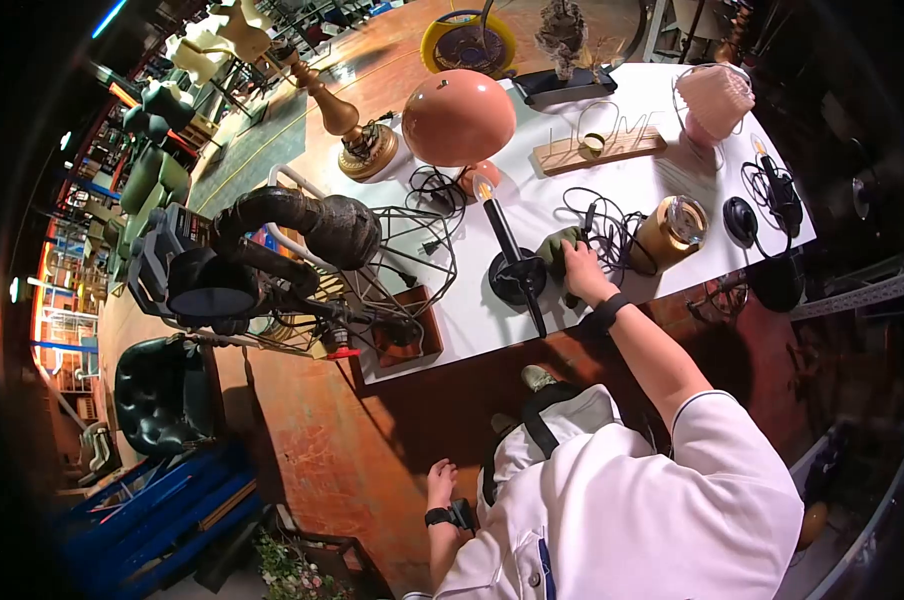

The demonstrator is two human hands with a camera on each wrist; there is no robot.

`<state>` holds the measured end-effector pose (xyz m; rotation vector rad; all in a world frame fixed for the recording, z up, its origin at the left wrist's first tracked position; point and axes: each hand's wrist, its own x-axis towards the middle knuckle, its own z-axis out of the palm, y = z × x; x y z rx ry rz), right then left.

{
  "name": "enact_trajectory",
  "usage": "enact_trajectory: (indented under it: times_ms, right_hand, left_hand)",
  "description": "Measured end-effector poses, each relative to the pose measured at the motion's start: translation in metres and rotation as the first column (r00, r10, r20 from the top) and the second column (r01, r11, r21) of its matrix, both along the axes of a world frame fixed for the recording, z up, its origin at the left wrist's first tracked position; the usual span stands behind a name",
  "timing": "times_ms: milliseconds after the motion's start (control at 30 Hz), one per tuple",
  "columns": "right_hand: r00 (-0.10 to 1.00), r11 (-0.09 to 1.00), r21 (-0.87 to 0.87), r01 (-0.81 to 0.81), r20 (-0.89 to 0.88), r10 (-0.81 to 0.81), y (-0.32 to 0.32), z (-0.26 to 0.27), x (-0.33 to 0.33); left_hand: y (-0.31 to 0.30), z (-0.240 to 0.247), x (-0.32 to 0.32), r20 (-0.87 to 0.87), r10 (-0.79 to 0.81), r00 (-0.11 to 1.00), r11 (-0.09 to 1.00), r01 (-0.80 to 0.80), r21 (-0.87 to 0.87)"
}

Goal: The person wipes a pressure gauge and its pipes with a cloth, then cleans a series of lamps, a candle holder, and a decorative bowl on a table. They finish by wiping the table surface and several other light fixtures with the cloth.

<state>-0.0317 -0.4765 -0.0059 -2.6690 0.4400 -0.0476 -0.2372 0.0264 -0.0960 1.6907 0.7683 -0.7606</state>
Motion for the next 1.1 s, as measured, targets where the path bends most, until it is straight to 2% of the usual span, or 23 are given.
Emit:
enact_trajectory:
  times_ms: [100,133,200,233,267,300,333,400,433,533,567,600,667,700,733,800,833,900,933,967,1033,1067,1100]
  right_hand:
    - [0.999,0.98,0.2,0.016,0.046,-0.026,-0.009,-0.003,0.0]
    - [0.998,0.98,0.197,0.019,0.047,-0.029,-0.01,-0.004,-0.002]
    - [0.982,0.949,0.31,0.053,-0.19,0.007,0.0,0.017,-0.009]
    - [0.979,0.966,0.259,0.015,-0.201,0.039,0.004,0.005,-0.011]
    - [0.97,0.871,0.459,0.173,-0.232,-0.07,0.014,-0.008,-0.014]
    - [0.977,0.959,0.275,0.076,-0.211,-0.017,0.019,-0.02,-0.028]
    - [0.979,0.997,0.076,-0.025,-0.201,0.04,0.032,-0.001,-0.045]
    - [0.985,0.991,-0.051,-0.125,-0.13,0.118,0.048,0.021,-0.072]
    - [0.974,0.981,-0.075,-0.178,-0.154,0.165,0.052,0.035,-0.082]
    - [0.978,0.969,-0.131,-0.21,-0.047,0.205,0.049,0.018,-0.11]
    - [0.979,0.985,-0.047,-0.167,-0.127,0.16,0.049,0.038,-0.118]
    - [0.974,0.978,-0.125,-0.166,-0.178,0.143,0.044,0.042,-0.127]
    - [0.987,0.94,-0.307,-0.145,-0.112,0.116,0.028,0.018,-0.141]
    - [0.989,0.93,-0.337,-0.147,-0.054,0.137,0.024,0.034,-0.15]
    - [0.993,0.942,-0.316,-0.114,-0.008,0.117,0.011,0.008,-0.153]
    - [0.995,0.986,-0.166,-0.019,0.089,0.034,-0.003,0.01,-0.15]
    - [0.997,0.935,-0.347,-0.071,-0.046,0.059,-0.007,0.013,-0.16]
    - [0.993,0.944,-0.325,-0.057,-0.12,0.018,-0.021,0.015,-0.163]
    - [0.984,0.95,-0.309,-0.042,-0.177,-0.014,-0.026,0.018,-0.164]
    - [0.999,0.919,-0.393,-0.004,-0.043,-0.014,-0.039,-0.002,-0.172]
    - [0.984,0.911,-0.409,0.05,-0.136,-0.114,-0.059,-0.005,-0.172]
    - [0.973,0.904,-0.422,0.075,-0.166,-0.159,-0.062,0.011,-0.172]
    - [0.972,0.905,-0.417,0.085,-0.167,-0.168,-0.066,0.016,-0.172]
  left_hand:
    - [0.004,-0.004,0.003,-0.015,-0.03,0.999,1.0,0.03,-0.001]
    - [0.005,-0.005,0.005,-0.021,-0.041,0.999,0.999,0.041,0.003]
    - [0.005,-0.005,0.007,-0.028,-0.056,0.998,0.998,0.056,0.007]
    - [0.005,-0.006,0.009,-0.029,-0.056,0.998,0.998,0.056,-0.01]
    - [0.005,-0.006,0.01,-0.032,-0.057,0.998,0.998,0.056,-0.026]
    - [0.005,-0.006,0.012,-0.033,-0.063,0.997,0.998,0.062,-0.024]
    - [0.005,-0.004,0.014,-0.029,-0.072,0.997,0.997,0.071,-0.026]
    - [0.003,-0.002,0.017,-0.026,-0.085,0.996,0.996,0.084,-0.028]
    - [0.002,0.001,0.017,-0.035,-0.077,0.996,0.997,0.077,-0.009]
    - [0.008,0.003,0.016,-0.057,-0.088,0.994,0.996,0.088,0.005]
    - [0.01,0.003,0.016,-0.069,-0.1,0.993,0.995,0.1,-0.005]
    - [0.013,0.001,0.015,-0.071,-0.103,0.992,0.995,0.103,-0.005]
    - [0.018,-0.001,0.012,-0.083,-0.086,0.993,0.996,0.087,0.005]
    - [0.023,-0.006,0.009,-0.085,-0.085,0.993,0.996,0.086,0.004]
    - [0.027,-0.01,0.007,-0.086,-0.072,0.994,0.997,0.071,-0.009]
    - [0.036,-0.021,-0.002,-0.087,-0.054,0.995,0.998,0.053,-0.023]
    - [0.04,-0.025,-0.007,-0.086,-0.012,0.996,0.999,0.009,-0.034]
    - [0.054,-0.04,-0.02,-0.083,0.035,0.996,0.998,-0.039,-0.047]
    - [0.064,-0.048,-0.027,-0.136,-0.061,0.989,0.997,0.053,-0.062]
    - [0.071,-0.053,-0.032,-0.187,-0.156,0.97,0.986,0.143,-0.081]
    - [0.069,-0.041,-0.047,-0.183,-0.099,0.978,0.993,0.085,-0.083]
    - [0.068,-0.036,-0.056,-0.182,-0.048,0.982,0.996,0.033,-0.084]
    - [0.075,-0.049,-0.062,-0.344,0.007,0.939,0.998,-0.031,-0.062]
